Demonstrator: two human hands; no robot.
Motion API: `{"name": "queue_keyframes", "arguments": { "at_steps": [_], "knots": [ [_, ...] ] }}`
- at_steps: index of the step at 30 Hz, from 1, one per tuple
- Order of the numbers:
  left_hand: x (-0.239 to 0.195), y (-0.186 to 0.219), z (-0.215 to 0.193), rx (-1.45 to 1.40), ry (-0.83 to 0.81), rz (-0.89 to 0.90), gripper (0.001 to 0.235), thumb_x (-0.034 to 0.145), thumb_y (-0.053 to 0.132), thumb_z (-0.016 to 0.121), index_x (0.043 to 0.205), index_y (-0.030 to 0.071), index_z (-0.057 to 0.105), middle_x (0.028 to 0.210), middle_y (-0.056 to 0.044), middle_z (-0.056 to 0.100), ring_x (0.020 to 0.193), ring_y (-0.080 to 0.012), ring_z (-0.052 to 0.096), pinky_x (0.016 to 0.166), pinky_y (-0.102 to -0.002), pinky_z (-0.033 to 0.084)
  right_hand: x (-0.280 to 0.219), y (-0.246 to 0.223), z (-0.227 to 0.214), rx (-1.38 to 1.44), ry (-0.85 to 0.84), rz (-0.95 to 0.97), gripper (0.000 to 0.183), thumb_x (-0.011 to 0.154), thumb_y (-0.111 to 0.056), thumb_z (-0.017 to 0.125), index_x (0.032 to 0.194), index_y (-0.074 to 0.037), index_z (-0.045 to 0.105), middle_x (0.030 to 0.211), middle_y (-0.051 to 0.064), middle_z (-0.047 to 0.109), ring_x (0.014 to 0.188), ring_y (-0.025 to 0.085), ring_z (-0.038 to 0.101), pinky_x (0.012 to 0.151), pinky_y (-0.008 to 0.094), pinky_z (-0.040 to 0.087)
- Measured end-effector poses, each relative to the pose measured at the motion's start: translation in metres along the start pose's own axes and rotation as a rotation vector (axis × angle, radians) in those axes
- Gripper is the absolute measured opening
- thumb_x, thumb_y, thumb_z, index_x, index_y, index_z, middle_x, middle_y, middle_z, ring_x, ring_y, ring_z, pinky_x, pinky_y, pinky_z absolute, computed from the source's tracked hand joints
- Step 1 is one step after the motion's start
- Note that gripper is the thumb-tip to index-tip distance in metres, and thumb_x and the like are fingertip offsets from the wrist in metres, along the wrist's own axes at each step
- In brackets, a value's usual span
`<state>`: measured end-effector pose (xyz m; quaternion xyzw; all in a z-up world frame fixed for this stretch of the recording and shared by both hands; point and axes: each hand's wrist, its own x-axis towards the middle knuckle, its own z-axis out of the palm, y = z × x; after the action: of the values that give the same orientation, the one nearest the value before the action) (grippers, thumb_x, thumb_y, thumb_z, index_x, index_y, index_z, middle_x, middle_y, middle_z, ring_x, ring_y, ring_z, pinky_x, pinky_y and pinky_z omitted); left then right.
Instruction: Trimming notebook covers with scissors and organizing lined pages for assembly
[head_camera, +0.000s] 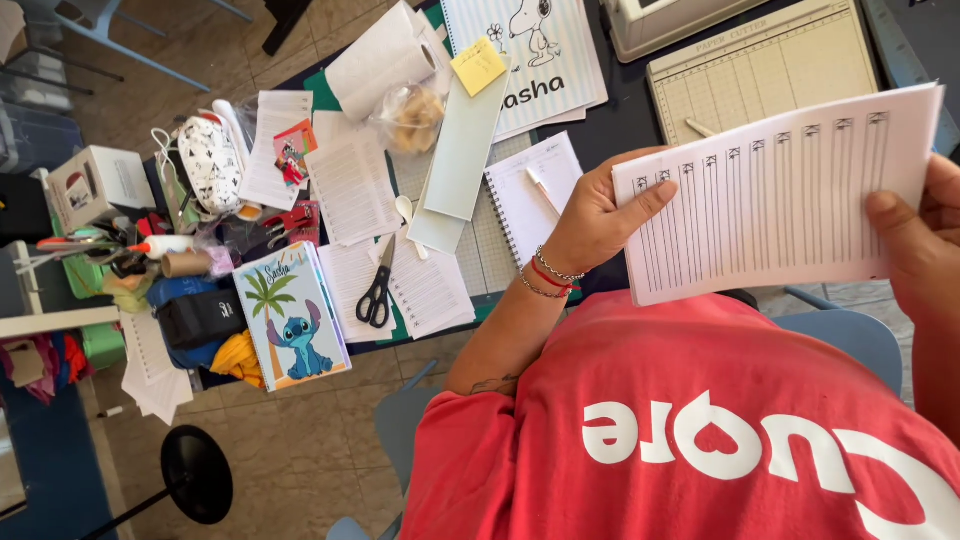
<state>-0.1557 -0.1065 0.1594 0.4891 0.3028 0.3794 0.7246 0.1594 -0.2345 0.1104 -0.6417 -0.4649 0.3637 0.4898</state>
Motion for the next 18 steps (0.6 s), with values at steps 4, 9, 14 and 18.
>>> {"name": "queue_keyframes", "arguments": {
  "at_steps": [4,9,14,18],
  "knots": [
    [-0.01,0.013,0.001,0.002,0.025,0.029,0.039,0.1,0.024,0.074,0.136,0.012,0.064,0.122,-0.004,0.075,0.111,-0.0162,0.072,0.093,-0.031,0.064,-0.003,-0.004,0.005,-0.035,0.063,0.006,0.049,0.117,-0.023,0.057,0.163,-0.008,0.047,0.151,0.012,0.056,0.136,0.026,0.055,0.109,0.041,0.047],
    [-0.018,0.016,0.001,0.002,0.045,0.048,0.043,0.098,0.021,0.076,0.137,0.01,0.063,0.124,-0.005,0.074,0.116,-0.0166,0.07,0.101,-0.033,0.062,-0.002,-0.012,0.008,0.144,-0.034,-0.004,0.056,0.118,-0.032,0.05,0.163,-0.001,0.039,0.158,0.016,0.048,0.147,0.032,0.05,0.123,0.047,0.048],
    [-0.022,0.016,0.001,0.01,0.053,0.064,0.04,0.097,0.019,0.078,0.133,0.01,0.064,0.119,-0.003,0.074,0.113,-0.0139,0.07,0.101,-0.031,0.06,-0.005,-0.022,0.01,0.138,-0.065,-0.051,0.061,0.118,-0.036,0.045,0.165,0.002,0.033,0.161,0.022,0.043,0.15,0.037,0.045,0.125,0.051,0.043],
    [-0.026,0.014,0.003,0.037,0.061,0.052,0.04,0.098,0.018,0.075,0.135,0.01,0.062,0.12,-0.002,0.073,0.114,-0.0141,0.069,0.101,-0.031,0.06,-0.01,-0.021,0.007,0.137,-0.06,-0.057,0.063,0.118,-0.048,0.044,0.163,-0.004,0.034,0.157,0.015,0.045,0.146,0.029,0.048,0.125,0.045,0.046]
  ]
}}
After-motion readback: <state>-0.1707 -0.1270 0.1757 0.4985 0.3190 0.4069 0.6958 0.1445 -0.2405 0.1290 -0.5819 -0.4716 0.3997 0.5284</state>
